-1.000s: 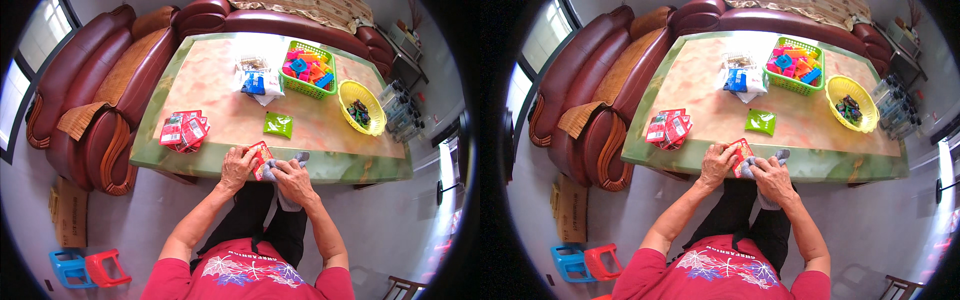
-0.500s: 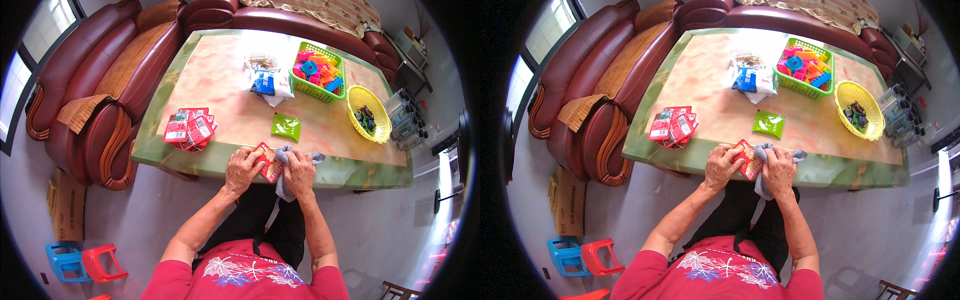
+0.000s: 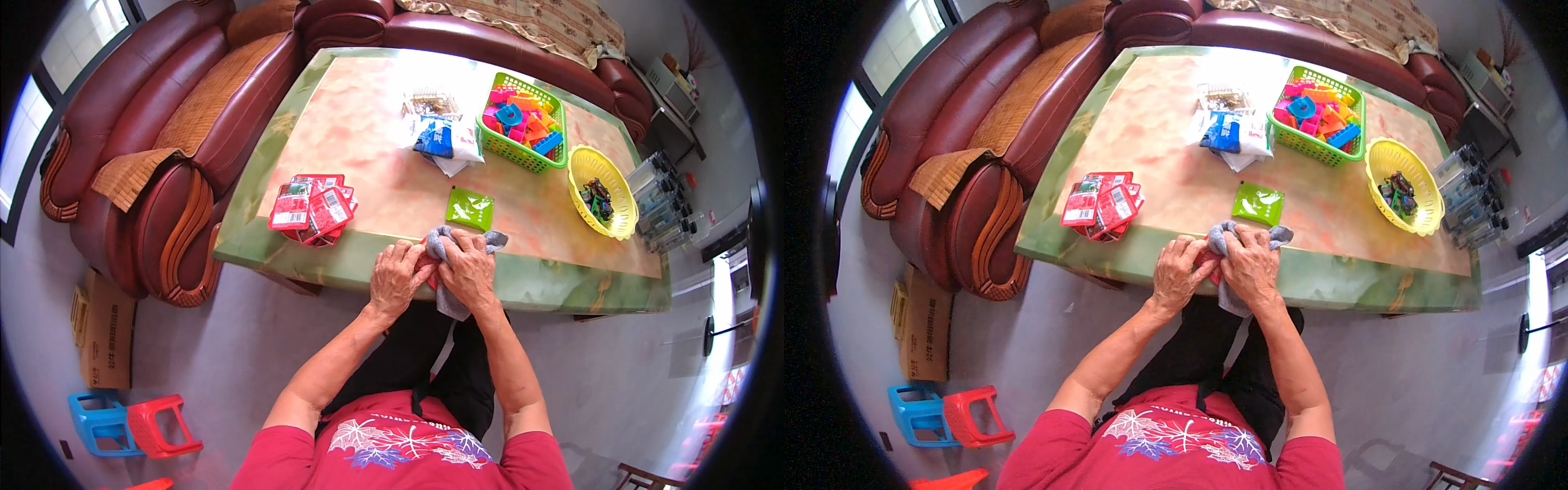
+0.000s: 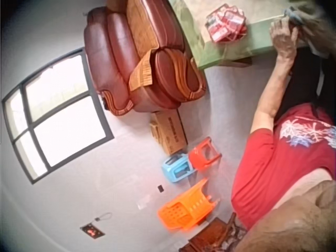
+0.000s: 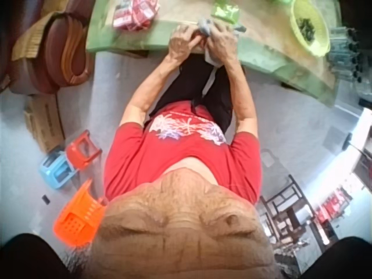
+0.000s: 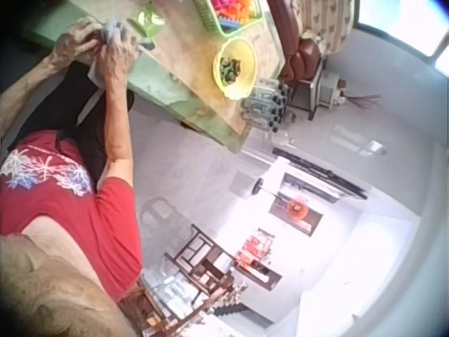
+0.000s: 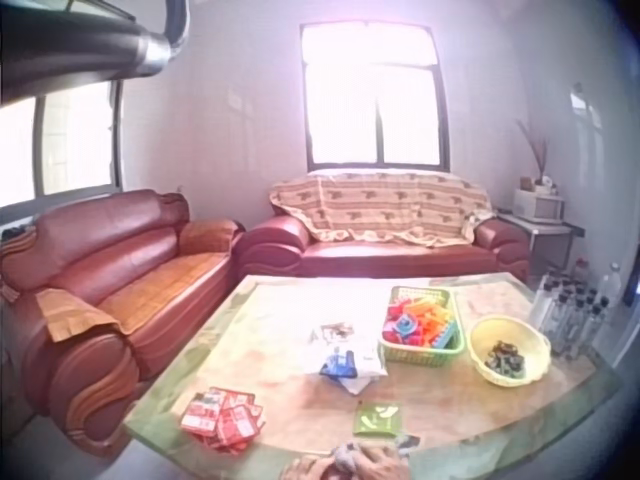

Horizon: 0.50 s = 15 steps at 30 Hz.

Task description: The person wipes the surface of several small red and green packages with a grey cloth. They handle the packages one by one, rubbing the cloth over the packaging, and then place them into a neat stack on the table.

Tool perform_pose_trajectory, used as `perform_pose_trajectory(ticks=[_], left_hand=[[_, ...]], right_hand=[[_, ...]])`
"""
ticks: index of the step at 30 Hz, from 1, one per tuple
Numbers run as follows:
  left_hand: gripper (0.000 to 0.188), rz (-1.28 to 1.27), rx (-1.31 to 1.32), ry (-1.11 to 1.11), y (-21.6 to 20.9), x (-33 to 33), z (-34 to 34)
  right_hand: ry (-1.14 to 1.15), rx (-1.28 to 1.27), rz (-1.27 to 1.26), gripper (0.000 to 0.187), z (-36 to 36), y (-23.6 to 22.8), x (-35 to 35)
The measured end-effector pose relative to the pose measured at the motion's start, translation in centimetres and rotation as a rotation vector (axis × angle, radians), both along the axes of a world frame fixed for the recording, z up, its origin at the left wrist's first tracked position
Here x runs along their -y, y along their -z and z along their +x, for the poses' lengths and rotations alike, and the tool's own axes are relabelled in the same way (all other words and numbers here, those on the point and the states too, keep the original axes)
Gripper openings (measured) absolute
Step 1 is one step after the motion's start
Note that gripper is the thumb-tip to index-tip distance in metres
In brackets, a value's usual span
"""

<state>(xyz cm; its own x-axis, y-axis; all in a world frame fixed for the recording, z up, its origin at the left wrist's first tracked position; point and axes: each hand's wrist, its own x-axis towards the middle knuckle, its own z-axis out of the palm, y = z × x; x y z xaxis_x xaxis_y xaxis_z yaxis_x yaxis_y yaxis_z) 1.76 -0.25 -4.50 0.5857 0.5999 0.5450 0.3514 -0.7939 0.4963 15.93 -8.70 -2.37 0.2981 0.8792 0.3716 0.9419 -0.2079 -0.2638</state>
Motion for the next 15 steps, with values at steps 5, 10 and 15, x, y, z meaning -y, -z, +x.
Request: perform_pose_trajectory(ticks=[5, 10, 15], left_hand=[[0.031, -0.046, 0.001, 0.015, 0.2, -0.1, 0.0], [0.025, -0.057, 0.002, 0.087, 0.2, -0.6, -0.4], [0.037, -0.130, 0.026, 0.194, 0.1, -1.6, -0.9]], right_hand=[[-0.079, 0.054, -0.022, 0.047, 0.4, -0.6, 4.0], [-0.179, 0.020, -0.088, 0.046, 0.6, -1.6, 7.2], [-0.128, -0.107, -0.067, 0.038, 0.9, -1.6, 5.5]])
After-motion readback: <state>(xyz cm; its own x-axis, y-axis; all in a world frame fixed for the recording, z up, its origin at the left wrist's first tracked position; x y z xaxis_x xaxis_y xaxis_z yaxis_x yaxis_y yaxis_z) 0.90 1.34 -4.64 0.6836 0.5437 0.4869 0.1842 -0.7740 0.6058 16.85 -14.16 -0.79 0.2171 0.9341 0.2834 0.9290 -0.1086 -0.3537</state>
